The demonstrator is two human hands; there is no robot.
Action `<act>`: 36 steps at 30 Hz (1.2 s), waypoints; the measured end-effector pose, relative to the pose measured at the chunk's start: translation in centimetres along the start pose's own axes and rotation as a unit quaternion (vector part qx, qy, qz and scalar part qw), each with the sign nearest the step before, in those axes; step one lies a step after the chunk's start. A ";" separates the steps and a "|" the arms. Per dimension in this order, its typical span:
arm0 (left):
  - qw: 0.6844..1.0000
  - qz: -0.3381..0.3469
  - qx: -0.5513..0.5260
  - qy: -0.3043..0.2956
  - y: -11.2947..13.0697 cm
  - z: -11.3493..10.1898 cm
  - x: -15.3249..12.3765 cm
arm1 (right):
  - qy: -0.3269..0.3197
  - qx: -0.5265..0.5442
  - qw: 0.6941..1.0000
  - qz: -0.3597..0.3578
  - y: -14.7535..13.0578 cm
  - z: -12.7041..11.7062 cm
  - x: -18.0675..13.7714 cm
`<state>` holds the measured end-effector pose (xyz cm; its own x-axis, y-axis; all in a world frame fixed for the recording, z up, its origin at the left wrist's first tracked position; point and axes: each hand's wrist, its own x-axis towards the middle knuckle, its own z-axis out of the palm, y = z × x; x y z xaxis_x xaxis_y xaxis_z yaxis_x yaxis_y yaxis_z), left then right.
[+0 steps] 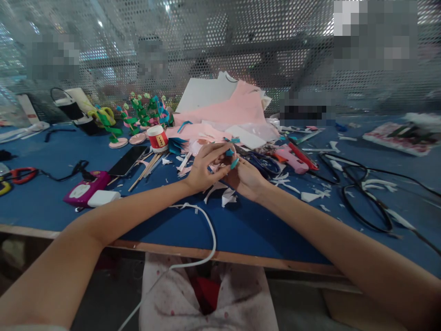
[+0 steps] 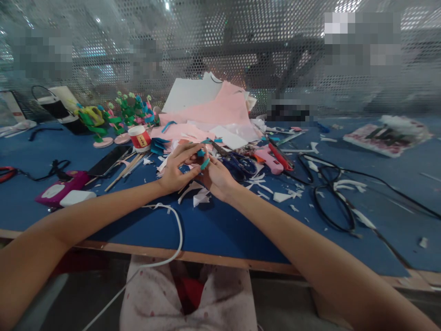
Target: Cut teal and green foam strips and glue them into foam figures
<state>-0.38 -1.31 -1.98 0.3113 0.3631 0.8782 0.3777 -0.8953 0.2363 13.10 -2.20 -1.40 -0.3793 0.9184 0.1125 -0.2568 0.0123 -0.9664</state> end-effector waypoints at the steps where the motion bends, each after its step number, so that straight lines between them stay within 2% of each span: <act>1: 1.000 0.001 0.001 0.004 0.0 0.0 0.0 | -0.003 -0.003 1.000 0.001 -0.1 0.1 0.0; 9: 0.999 -0.049 -0.017 -0.003 -0.5 -0.1 -0.1 | 0.000 0.038 0.999 0.021 0.1 0.2 -0.1; 12: 0.998 -0.054 -0.035 0.003 -0.6 -0.1 -0.1 | 0.000 0.040 0.999 0.007 0.2 0.0 0.0; 16: 0.992 -0.106 -0.048 0.038 -1.2 0.1 -0.1 | 0.023 -0.005 0.999 -0.028 0.5 -0.6 0.2; 19: 0.979 -0.169 -0.077 0.079 -2.3 0.4 -0.2 | 0.092 -0.099 0.987 -0.092 0.1 -1.1 0.0; 21: 0.965 -0.215 -0.111 0.102 -3.0 0.6 -0.2 | 0.135 -0.217 0.947 -0.194 -0.6 -1.4 -0.6; 22: 0.958 -0.231 -0.126 0.109 -3.3 0.7 -0.2 | 0.122 -0.290 0.915 -0.255 -1.1 -1.5 -0.9; 23: 0.954 -0.242 -0.139 0.111 -3.4 0.7 -0.2 | 0.078 -0.361 0.876 -0.311 -1.5 -1.5 -1.4; 24: 0.951 -0.247 -0.148 0.111 -3.5 0.7 -0.2 | 0.001 -0.420 0.835 -0.355 -1.9 -1.4 -1.8; 26: 0.949 -0.253 -0.158 0.102 -3.4 0.6 -0.2 | -0.151 -0.498 0.763 -0.384 -2.4 -1.1 -2.4; 28: 0.946 -0.261 -0.169 0.094 -3.1 0.4 -0.1 | -0.226 -0.564 0.694 -0.386 -2.2 -0.9 -2.4; 29: 0.944 -0.265 -0.177 0.090 -3.0 0.3 -0.1 | -0.240 -0.600 0.662 -0.379 -1.9 -1.0 -2.3; 31: 0.940 -0.272 -0.186 0.085 -2.9 0.2 -0.1 | -0.227 -0.651 0.619 -0.375 -1.3 -1.4 -1.6; 33: 0.937 -0.283 -0.183 0.089 -2.8 0.2 0.0 | -0.172 -0.685 0.598 -0.378 -1.1 -2.2 -0.6; 36: 0.937 -0.290 -0.169 0.091 -2.8 0.3 0.0 | -0.042 -0.695 0.622 -0.358 -1.8 -4.1 0.5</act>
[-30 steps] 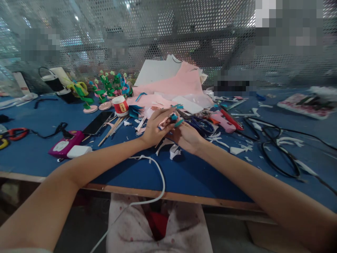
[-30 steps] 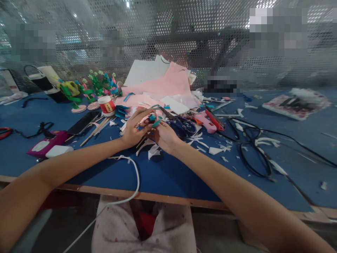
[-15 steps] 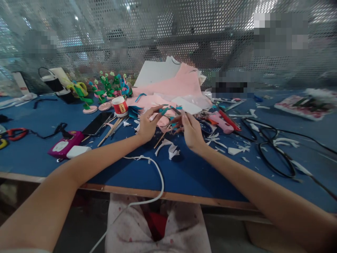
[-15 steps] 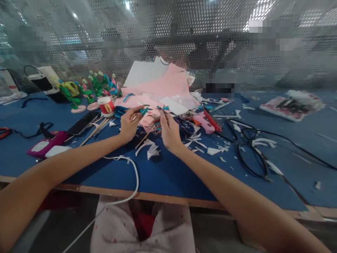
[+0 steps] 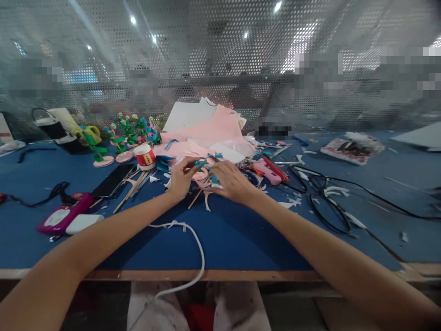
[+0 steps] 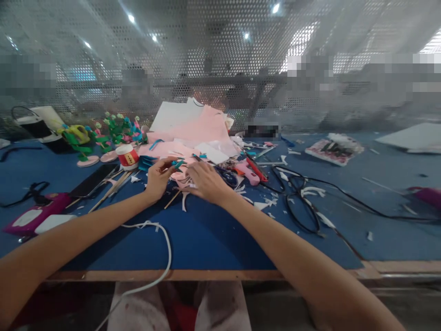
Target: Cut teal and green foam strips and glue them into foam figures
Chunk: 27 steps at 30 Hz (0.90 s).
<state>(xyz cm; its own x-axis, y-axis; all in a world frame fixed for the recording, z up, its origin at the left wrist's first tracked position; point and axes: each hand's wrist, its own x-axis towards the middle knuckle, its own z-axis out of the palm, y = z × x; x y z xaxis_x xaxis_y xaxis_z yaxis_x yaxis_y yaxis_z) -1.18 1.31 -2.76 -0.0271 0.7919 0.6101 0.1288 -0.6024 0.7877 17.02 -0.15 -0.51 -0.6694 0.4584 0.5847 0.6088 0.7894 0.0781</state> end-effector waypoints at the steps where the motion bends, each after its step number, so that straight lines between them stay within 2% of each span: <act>1: 1.000 0.009 0.006 -0.005 0.0 0.0 -0.1 | 0.022 -0.006 0.999 0.050 0.8 -0.4 -0.1; 3: 0.997 0.051 0.022 -0.046 0.3 0.1 -0.3 | 0.049 -0.026 0.986 0.156 2.3 -1.6 -0.5; 4: 0.992 0.085 0.033 -0.086 0.5 0.2 -0.5 | 0.050 -0.053 0.974 0.215 2.9 -2.2 -0.8; 6: 0.964 0.161 0.056 -0.202 1.1 0.3 -0.8 | 0.001 -0.129 0.940 0.315 3.7 -3.3 -1.6; 8: 0.920 0.219 0.078 -0.317 1.6 0.3 -1.1 | -0.086 -0.182 0.899 0.390 4.2 -4.1 -2.4; 10: 0.889 0.238 0.102 -0.377 1.8 0.3 -1.3 | -0.158 -0.202 0.863 0.434 4.6 -4.6 -3.1; 12: 0.884 0.239 0.126 -0.381 1.8 0.3 -1.3 | -0.208 -0.199 0.848 0.445 5.3 -4.8 -3.6; 14: 0.887 0.238 0.139 -0.371 1.8 0.2 -1.2 | -0.246 -0.187 0.851 0.425 6.2 -4.8 -3.9; 17: 0.885 0.237 0.149 -0.372 1.7 0.2 -1.1 | -0.254 -0.149 0.854 0.428 7.5 -4.8 -4.2; 22: 0.884 0.239 0.155 -0.370 1.9 0.2 -1.2 | -0.205 -0.106 0.848 0.477 8.1 -5.6 -4.3; 27: 0.882 0.260 0.167 -0.355 1.8 0.1 -1.2 | -0.076 -0.067 0.855 0.509 8.2 -6.7 -4.1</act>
<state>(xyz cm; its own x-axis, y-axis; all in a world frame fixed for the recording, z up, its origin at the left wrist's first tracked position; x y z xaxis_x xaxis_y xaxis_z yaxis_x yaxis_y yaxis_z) -0.78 -0.70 -2.05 0.7346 0.3520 0.5800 0.2293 -0.9334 0.2761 27.59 1.72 3.18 0.1950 0.9356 0.2944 0.9454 -0.0993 -0.3105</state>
